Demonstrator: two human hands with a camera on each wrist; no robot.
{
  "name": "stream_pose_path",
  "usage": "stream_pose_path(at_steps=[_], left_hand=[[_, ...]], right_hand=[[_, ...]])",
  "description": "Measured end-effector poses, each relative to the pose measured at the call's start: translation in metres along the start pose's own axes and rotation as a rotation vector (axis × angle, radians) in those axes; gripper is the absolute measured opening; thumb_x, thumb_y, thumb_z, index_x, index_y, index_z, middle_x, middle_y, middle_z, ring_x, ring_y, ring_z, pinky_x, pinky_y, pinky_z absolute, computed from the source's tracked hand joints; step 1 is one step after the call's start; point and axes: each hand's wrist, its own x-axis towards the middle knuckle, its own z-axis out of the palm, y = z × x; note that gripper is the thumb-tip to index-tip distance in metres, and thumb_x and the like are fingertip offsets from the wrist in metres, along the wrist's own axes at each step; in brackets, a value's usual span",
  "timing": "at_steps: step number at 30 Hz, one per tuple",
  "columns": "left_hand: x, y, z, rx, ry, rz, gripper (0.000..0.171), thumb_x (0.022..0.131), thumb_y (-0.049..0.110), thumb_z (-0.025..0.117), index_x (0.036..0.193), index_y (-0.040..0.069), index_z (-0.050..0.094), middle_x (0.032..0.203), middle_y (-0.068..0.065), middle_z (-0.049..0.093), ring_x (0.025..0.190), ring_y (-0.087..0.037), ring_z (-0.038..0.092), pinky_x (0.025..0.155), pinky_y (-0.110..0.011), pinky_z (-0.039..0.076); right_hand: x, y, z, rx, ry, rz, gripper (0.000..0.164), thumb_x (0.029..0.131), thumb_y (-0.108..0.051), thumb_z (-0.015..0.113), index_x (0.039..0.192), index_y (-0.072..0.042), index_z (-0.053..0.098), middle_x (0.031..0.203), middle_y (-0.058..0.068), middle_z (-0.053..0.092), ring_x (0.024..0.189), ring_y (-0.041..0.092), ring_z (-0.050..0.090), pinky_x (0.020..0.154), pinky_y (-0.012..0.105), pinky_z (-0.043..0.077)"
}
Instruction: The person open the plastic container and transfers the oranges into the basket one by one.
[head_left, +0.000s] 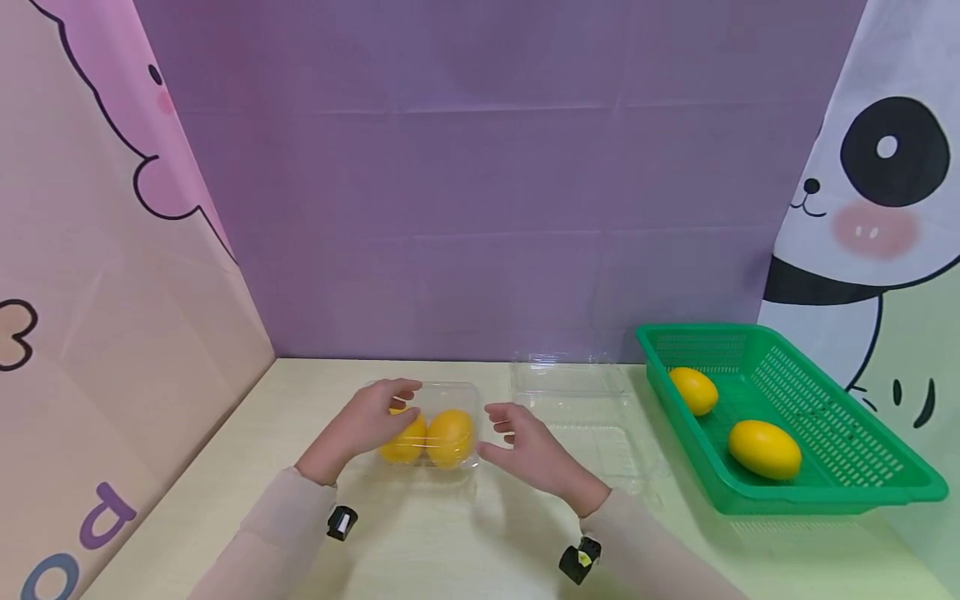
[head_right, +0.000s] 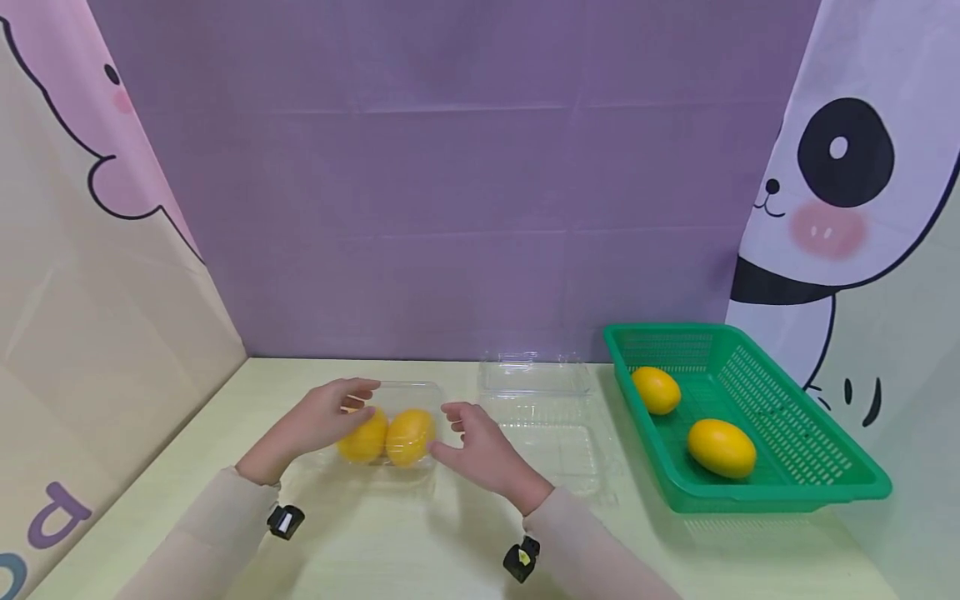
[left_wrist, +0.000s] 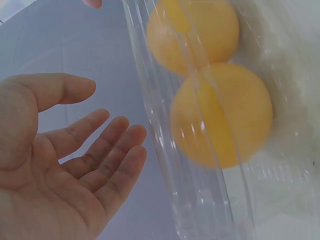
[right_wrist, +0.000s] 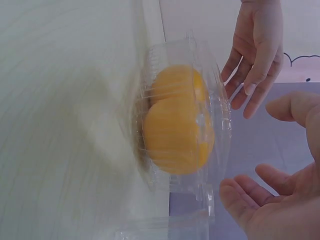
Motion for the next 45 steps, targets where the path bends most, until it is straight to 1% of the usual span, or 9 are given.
stream_pose_path(at_steps=[7,11,16,19,24,30,34,39,45], left_hand=[[-0.007,-0.005,-0.004,-0.013,-0.001,-0.010,0.043,0.096,0.013,0.063,0.135,-0.004,0.058,0.128,-0.020,0.062,0.112,-0.040,0.062,0.094,-0.051,0.053],[-0.011,-0.010,-0.007,-0.015,0.011,-0.018,0.043,0.096,0.012,0.063,0.135,-0.005,0.057,0.128,-0.022,0.061,0.111,-0.040,0.062,0.092,-0.051,0.053],[-0.017,-0.020,-0.012,0.023,0.036,-0.032,0.043,0.096,0.012,0.063,0.134,-0.006,0.058,0.124,-0.024,0.063,0.108,-0.040,0.063,0.091,-0.052,0.053],[-0.019,-0.027,-0.015,0.046,0.053,-0.049,0.042,0.096,0.014,0.063,0.134,-0.005,0.058,0.123,-0.024,0.063,0.108,-0.040,0.063,0.090,-0.052,0.054],[-0.022,-0.038,-0.018,0.065,0.085,-0.057,0.042,0.096,0.014,0.063,0.132,-0.007,0.059,0.122,-0.025,0.063,0.105,-0.041,0.064,0.088,-0.052,0.055],[-0.023,-0.047,-0.023,0.088,0.094,-0.078,0.044,0.095,0.014,0.063,0.132,-0.009,0.058,0.121,-0.029,0.061,0.104,-0.044,0.063,0.086,-0.054,0.055],[-0.024,-0.054,-0.025,0.099,0.077,-0.109,0.048,0.095,0.016,0.062,0.131,-0.015,0.054,0.121,-0.034,0.060,0.104,-0.046,0.063,0.087,-0.055,0.054],[-0.025,-0.062,-0.027,0.096,0.009,-0.157,0.057,0.096,0.021,0.060,0.134,-0.019,0.047,0.122,-0.037,0.058,0.105,-0.045,0.063,0.088,-0.055,0.053],[-0.026,-0.063,-0.027,0.073,-0.028,-0.165,0.059,0.097,0.021,0.058,0.136,-0.020,0.043,0.123,-0.036,0.058,0.108,-0.046,0.061,0.091,-0.055,0.052]], right_hand=[[-0.001,0.002,0.007,0.027,-0.016,0.008,0.059,0.093,-0.024,0.071,0.141,0.003,0.048,0.137,0.021,0.051,0.123,0.038,0.053,0.105,0.054,0.043],[-0.003,0.003,0.009,0.024,-0.017,0.008,0.060,0.094,-0.024,0.071,0.141,0.004,0.047,0.137,0.022,0.051,0.123,0.037,0.053,0.105,0.054,0.044],[-0.005,0.004,0.012,0.042,-0.027,0.004,0.060,0.093,-0.023,0.071,0.141,0.004,0.047,0.138,0.023,0.050,0.123,0.039,0.053,0.105,0.051,0.045],[-0.006,0.002,0.014,0.056,-0.034,0.006,0.061,0.093,-0.023,0.071,0.141,0.005,0.046,0.138,0.024,0.049,0.124,0.040,0.052,0.105,0.051,0.044],[-0.007,-0.003,0.015,0.069,-0.036,0.015,0.063,0.092,-0.024,0.072,0.141,0.006,0.046,0.137,0.023,0.050,0.124,0.041,0.051,0.105,0.052,0.044],[-0.008,-0.005,0.019,0.070,-0.036,0.022,0.063,0.092,-0.022,0.072,0.141,0.007,0.046,0.136,0.023,0.049,0.123,0.040,0.051,0.105,0.053,0.044],[-0.007,-0.005,0.021,0.064,-0.043,0.044,0.065,0.092,-0.022,0.072,0.142,0.008,0.043,0.138,0.024,0.046,0.125,0.041,0.050,0.104,0.053,0.044],[-0.005,-0.005,0.023,0.078,-0.042,0.072,0.071,0.092,-0.023,0.072,0.146,0.009,0.039,0.144,0.028,0.041,0.129,0.045,0.047,0.106,0.055,0.042],[-0.006,-0.008,0.028,0.136,-0.025,0.125,0.077,0.091,-0.024,0.072,0.149,0.009,0.035,0.150,0.030,0.036,0.132,0.051,0.042,0.106,0.058,0.040]])
